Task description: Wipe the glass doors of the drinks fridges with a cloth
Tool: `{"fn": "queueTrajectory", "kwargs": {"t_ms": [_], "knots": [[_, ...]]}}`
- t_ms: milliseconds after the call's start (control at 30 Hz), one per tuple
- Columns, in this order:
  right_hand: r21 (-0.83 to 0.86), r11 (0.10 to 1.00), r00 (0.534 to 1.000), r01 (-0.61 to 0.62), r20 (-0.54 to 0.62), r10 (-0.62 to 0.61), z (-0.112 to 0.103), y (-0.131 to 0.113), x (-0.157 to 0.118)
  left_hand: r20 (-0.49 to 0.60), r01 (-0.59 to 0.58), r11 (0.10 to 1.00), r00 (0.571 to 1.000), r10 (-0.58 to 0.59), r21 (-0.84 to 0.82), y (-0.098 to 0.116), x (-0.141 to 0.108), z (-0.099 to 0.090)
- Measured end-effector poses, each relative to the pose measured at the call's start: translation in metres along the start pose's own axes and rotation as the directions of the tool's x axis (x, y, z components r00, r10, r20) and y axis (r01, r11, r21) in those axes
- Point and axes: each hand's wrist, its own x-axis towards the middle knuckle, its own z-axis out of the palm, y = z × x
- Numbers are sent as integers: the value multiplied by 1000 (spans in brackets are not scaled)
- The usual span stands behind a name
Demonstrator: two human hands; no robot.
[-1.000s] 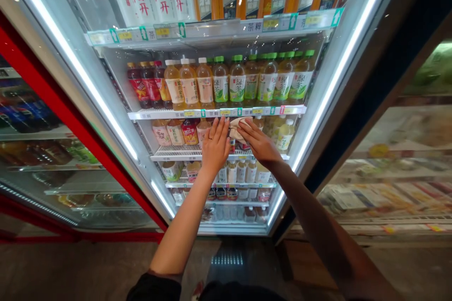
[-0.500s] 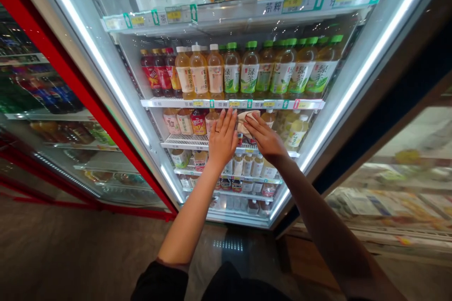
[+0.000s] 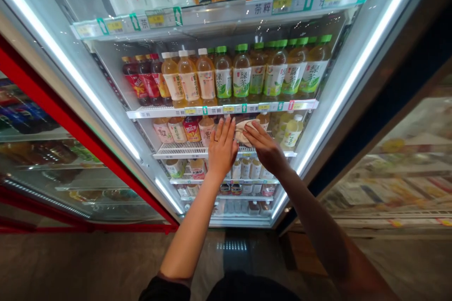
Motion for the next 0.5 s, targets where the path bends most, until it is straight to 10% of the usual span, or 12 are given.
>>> {"fn": "queueTrajectory", "kwargs": {"t_ms": [500], "knots": [[-38, 999, 998, -15, -65, 13, -6, 3, -4, -16, -20, 997, 1000, 19, -69, 2, 11, 13]]}}
